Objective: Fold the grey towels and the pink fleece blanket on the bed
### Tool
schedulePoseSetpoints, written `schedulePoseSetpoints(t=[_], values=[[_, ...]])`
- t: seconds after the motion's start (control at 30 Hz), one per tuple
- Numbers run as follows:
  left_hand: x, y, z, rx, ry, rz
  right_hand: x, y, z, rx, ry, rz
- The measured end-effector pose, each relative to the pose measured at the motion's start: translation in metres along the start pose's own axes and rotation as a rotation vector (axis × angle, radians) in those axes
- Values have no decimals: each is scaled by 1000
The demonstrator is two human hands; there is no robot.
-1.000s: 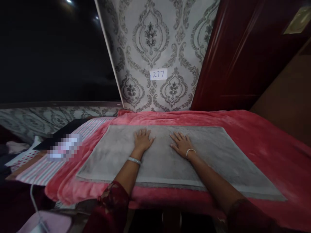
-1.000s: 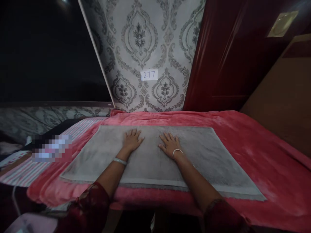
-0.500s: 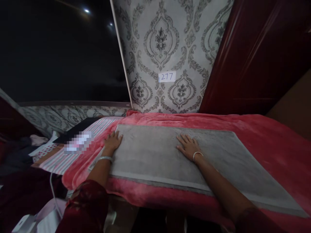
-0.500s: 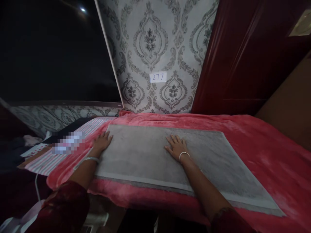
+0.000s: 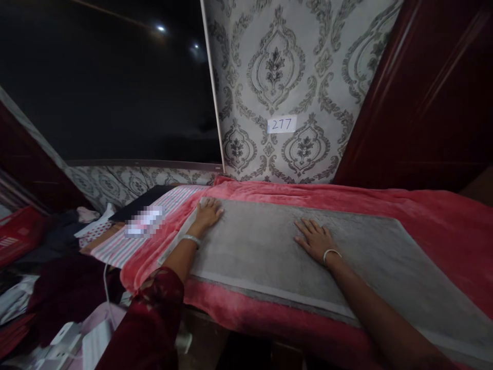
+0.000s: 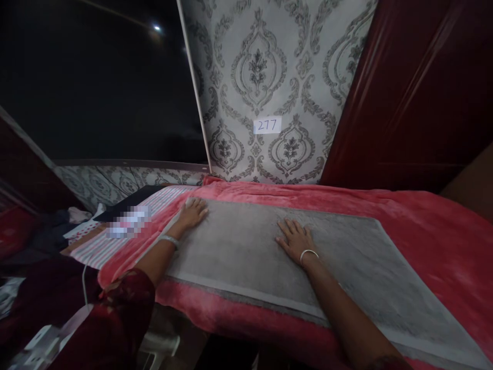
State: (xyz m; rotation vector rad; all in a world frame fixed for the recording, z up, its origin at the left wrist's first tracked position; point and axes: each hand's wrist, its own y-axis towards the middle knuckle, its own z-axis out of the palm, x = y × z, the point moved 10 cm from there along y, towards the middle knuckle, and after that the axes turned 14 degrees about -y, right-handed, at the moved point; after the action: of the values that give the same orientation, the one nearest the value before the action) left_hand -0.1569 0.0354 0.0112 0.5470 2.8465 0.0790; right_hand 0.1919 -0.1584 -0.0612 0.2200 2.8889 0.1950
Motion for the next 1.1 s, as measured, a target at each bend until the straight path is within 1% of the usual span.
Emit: schedulePoseSetpoints(t=[0.07,0.17,0.27,0.37,0.47,0.53,0.63,0.7,0.8,0.87,0.93,1.0,1.1], values=[[0,13,6,35,-17,4,1,0,-1,23,-12,2],[15,27,14,56,-35,-53,1,-1,-2,38,-17,0],[29,31,21,52,-47,-82,0,-1,-2,31,-22,1],[29,28,22,9,-46,-69,-1,-1,-3,20,-25,4],[27,21,10,-89,-34,-82,-1,-2,-3,30,-20,7],[31,15,-1,-146,-25,-126,-1,-2,-3,43,-25,11],[44,2,-16,-169,-16,-182,0,-2,-4,43,-30,11],[52,-13,-26,-182,-8,-198,-1,-2,-3,39,-26,16],[63,-41,-40,-232,-7,-223,-2,-2,0,35,-11,19],[69,-60,-42,-248,-34,-245,-2,-1,1,21,2,14],[78,-75,-39,-238,-88,-281,-1,0,1,8,13,12],[91,-85,-34,-215,-159,-338,-1,0,0,5,20,12],[114,-92,-30,-172,-278,-428,-1,0,0,3,21,11]])
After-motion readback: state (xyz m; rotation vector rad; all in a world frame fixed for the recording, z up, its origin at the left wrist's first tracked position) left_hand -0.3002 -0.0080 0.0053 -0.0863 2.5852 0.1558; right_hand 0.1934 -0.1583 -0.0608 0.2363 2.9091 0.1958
